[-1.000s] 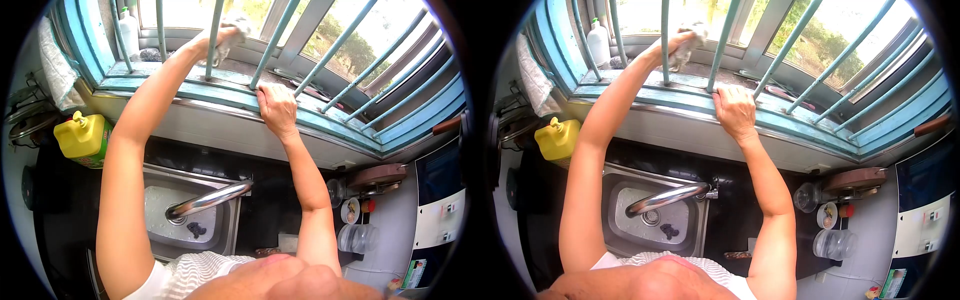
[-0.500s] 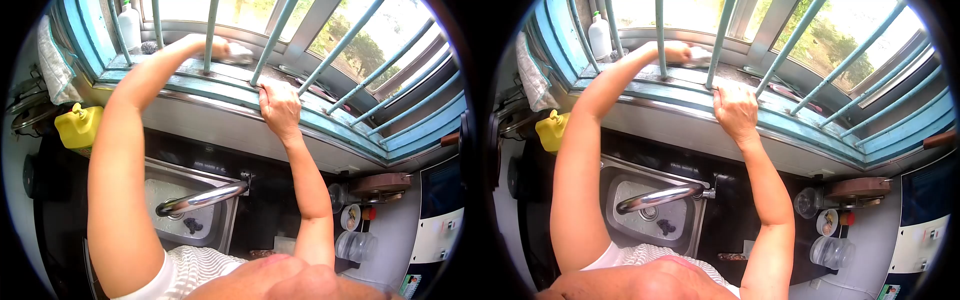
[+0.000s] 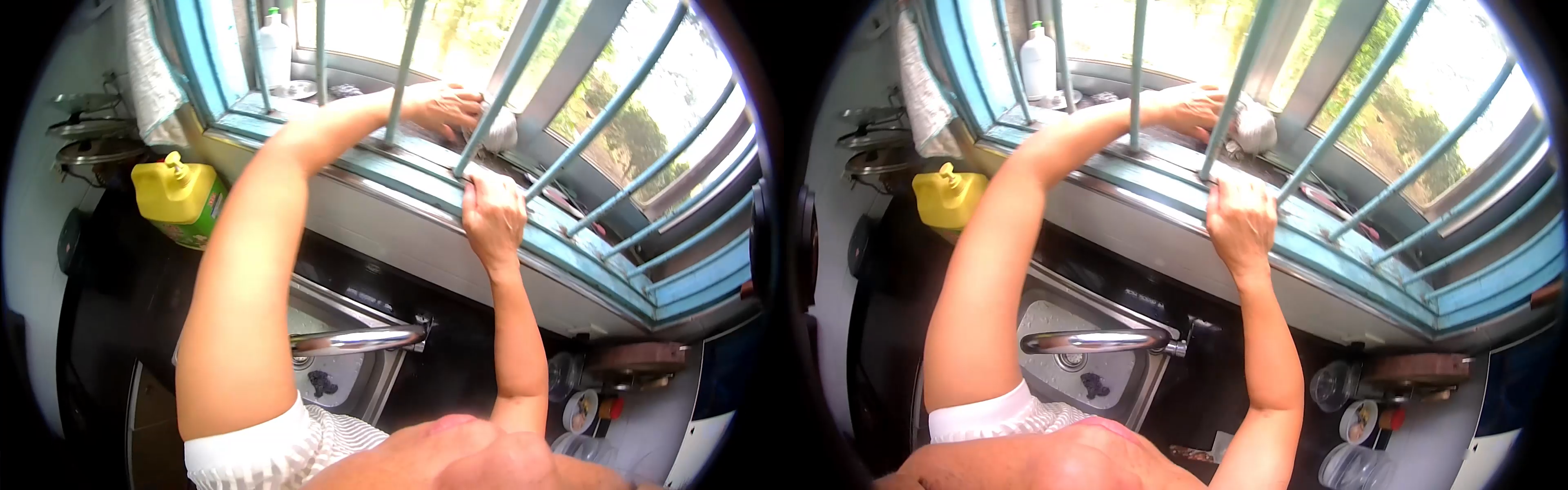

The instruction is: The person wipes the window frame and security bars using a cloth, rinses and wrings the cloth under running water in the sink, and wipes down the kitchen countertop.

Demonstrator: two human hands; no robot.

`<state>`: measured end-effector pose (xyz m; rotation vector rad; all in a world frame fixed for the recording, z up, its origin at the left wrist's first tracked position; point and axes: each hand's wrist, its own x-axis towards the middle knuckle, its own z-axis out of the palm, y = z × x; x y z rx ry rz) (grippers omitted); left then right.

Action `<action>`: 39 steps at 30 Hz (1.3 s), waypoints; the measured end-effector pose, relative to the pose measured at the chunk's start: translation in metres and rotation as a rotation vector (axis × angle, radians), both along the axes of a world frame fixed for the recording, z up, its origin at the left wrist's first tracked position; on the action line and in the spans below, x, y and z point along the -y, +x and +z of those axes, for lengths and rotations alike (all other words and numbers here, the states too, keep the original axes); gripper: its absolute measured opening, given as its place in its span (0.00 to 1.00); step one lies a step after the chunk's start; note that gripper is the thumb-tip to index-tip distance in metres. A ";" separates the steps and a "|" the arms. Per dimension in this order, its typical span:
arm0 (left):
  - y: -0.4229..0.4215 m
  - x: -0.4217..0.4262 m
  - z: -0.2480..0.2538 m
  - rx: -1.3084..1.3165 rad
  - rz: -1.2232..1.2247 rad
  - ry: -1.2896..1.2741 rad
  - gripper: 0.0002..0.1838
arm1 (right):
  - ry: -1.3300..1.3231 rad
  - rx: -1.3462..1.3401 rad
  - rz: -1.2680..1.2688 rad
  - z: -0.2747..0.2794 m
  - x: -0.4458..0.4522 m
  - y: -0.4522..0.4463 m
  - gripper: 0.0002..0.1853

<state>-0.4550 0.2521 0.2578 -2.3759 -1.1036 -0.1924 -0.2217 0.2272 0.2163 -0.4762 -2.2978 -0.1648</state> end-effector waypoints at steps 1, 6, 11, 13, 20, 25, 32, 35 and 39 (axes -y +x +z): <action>0.000 -0.007 -0.004 -0.027 0.024 0.086 0.16 | 0.012 -0.013 0.013 -0.001 0.000 -0.001 0.08; -0.020 -0.025 -0.017 0.002 -0.050 0.197 0.11 | 0.031 -0.041 0.049 0.001 -0.002 -0.001 0.09; -0.039 0.043 0.008 -0.196 0.626 -0.039 0.07 | 0.045 -0.053 0.055 -0.003 -0.003 -0.001 0.09; -0.040 0.043 0.006 -0.182 0.768 -0.113 0.06 | 0.043 -0.050 0.040 -0.002 -0.002 0.000 0.09; -0.083 0.043 -0.015 0.196 1.057 0.027 0.05 | 0.111 -0.053 0.028 -0.008 -0.005 0.002 0.08; -0.050 0.058 0.017 0.334 1.164 0.075 0.06 | 0.087 -0.069 0.038 -0.006 -0.004 0.003 0.07; 0.004 0.058 0.020 0.995 0.457 -0.769 0.10 | 0.087 -0.056 0.005 -0.005 -0.002 0.003 0.07; -0.011 0.047 0.000 0.621 0.690 -0.620 0.11 | 0.094 -0.053 0.021 -0.008 -0.002 0.003 0.08; -0.072 0.043 -0.009 0.297 0.868 -0.521 0.19 | 0.082 -0.039 0.025 -0.006 -0.001 0.004 0.09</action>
